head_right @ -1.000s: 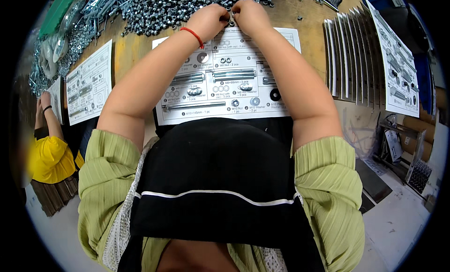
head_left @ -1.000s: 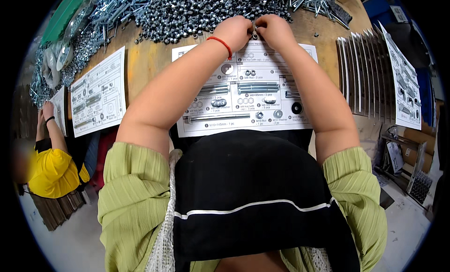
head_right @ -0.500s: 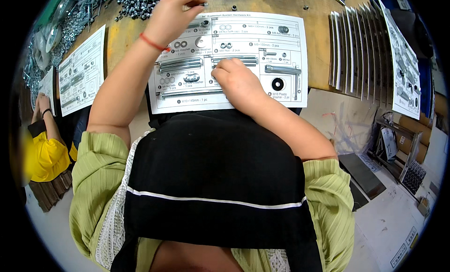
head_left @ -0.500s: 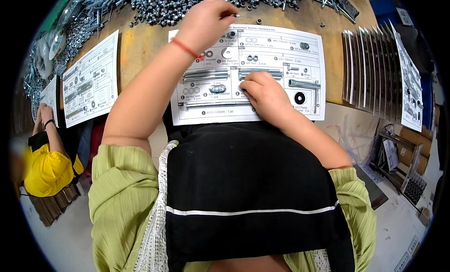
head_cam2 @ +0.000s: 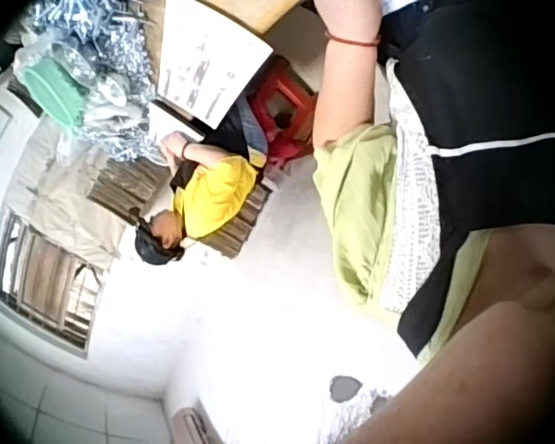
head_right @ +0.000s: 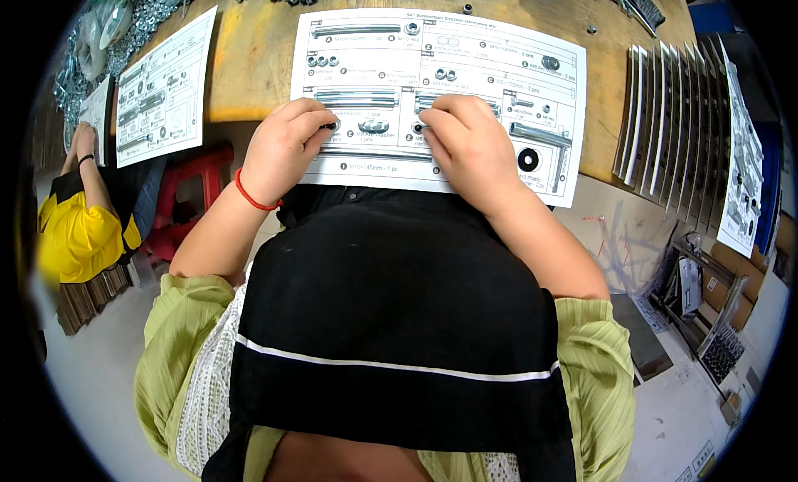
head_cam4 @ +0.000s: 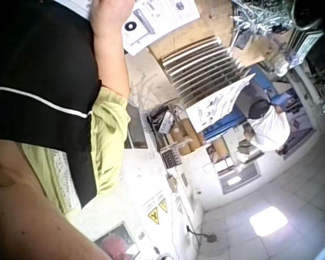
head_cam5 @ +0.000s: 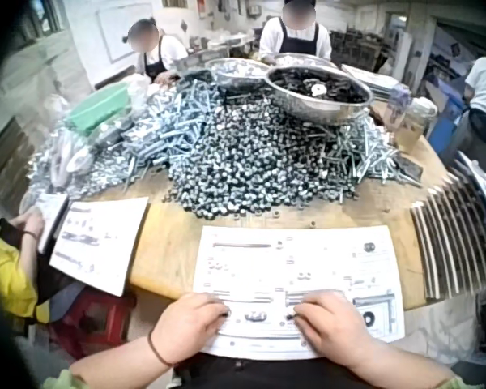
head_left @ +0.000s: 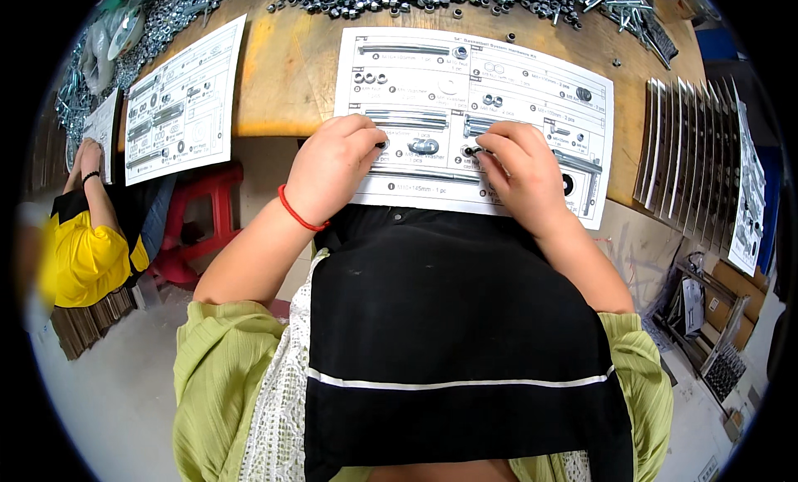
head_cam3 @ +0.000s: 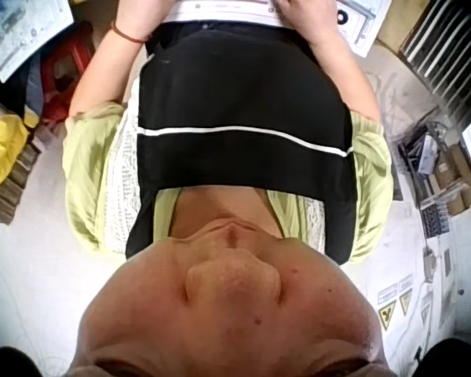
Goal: The person picks bolts, nuts, and washers from piles on the table and places them into designated slots on a printed hardware kit sheet. They repeatedly lift the sheet to check alignment and continue filling the slots with the correct fasteners.
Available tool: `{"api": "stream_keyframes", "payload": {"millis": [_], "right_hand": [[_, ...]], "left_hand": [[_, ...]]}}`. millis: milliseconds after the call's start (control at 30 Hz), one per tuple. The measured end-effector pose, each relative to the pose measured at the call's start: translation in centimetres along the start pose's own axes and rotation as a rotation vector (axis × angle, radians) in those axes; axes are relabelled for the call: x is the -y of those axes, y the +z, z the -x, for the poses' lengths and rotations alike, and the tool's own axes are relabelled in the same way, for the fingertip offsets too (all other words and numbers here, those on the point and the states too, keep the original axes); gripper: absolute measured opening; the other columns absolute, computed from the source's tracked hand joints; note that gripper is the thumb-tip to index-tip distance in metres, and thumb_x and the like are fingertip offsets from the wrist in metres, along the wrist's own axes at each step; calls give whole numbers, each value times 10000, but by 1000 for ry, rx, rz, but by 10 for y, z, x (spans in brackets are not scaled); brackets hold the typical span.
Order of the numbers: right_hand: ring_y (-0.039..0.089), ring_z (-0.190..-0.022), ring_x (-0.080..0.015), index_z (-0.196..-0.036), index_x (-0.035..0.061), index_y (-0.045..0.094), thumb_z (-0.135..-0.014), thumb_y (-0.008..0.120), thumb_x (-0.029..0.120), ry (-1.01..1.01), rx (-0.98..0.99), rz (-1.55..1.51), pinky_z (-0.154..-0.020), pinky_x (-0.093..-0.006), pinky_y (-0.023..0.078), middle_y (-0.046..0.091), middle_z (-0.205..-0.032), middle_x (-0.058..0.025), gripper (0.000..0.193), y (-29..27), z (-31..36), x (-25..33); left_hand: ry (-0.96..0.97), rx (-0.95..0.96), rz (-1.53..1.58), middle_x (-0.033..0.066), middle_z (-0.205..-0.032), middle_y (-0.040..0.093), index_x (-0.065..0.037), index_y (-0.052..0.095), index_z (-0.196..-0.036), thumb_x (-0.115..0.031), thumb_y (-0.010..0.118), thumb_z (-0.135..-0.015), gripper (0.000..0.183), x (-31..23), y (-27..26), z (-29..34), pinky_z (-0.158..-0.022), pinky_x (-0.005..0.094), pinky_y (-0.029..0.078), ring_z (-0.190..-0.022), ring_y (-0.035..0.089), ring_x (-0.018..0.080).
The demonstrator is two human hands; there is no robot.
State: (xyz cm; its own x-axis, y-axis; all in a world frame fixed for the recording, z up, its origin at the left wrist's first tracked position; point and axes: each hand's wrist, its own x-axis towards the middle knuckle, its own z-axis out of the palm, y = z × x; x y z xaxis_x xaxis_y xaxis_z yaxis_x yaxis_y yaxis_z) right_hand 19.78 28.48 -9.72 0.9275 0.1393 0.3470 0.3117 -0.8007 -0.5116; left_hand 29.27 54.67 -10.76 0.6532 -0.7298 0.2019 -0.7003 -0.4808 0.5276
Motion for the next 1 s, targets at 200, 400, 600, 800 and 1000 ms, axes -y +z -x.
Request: {"api": "stream_keyframes", "payload": {"millis": [200, 400, 600, 800, 1000], "right_hand": [[621, -858, -241, -968, 44, 674, -758, 745, 3, 48, -48, 22, -703, -326, 518, 642, -1023, -85, 226, -22, -7, -15], [601, -1022, -337, -1070, 61, 673, -838, 688, 129, 324, 25, 177, -891, -409, 488, 643, -1057, -126, 242, -40, -59, -73], [638, -1012, -330, -1031, 70, 698, -842, 661, 171, 448, 199, 253, -891, -418, 510, 687, -1047, -140, 218, 1, -122, -123], [670, -904, -331, -988, 54, 705, -838, 655, 166, 484, 145, 245, -830, -421, 530, 711, -961, -132, 195, -6, -122, -125], [668, -845, -308, -990, 24, 703, -817, 678, 112, 592, 303, -93, -785, -384, 527, 703, -899, -148, 196, -28, -90, -94]], "left_hand": [[-59, -46, 35, 84, -978, 655, -41, 672, -947, -52, 777, -733, 239, -7, -5, -1, -697, 333, 528, -797, 635, 257], [103, -227, -39, 84, -973, 674, -54, 690, -983, -103, 774, -770, 234, -1, -18, -73, -737, 351, 527, -837, 647, 248], [-55, -29, -157, 90, -1045, 684, -136, 692, -1127, -266, 656, -866, 293, 5, 44, -211, -847, 391, 534, -986, 652, 283], [-151, 145, -406, 104, -1049, 687, -130, 739, -983, -271, 653, -856, 208, 8, 69, -252, -815, 414, 551, -978, 663, 293], [-69, 289, -296, 86, -951, 697, -130, 748, -928, -260, 675, -818, 185, -29, 39, -189, -769, 405, 552, -893, 673, 283]]}}
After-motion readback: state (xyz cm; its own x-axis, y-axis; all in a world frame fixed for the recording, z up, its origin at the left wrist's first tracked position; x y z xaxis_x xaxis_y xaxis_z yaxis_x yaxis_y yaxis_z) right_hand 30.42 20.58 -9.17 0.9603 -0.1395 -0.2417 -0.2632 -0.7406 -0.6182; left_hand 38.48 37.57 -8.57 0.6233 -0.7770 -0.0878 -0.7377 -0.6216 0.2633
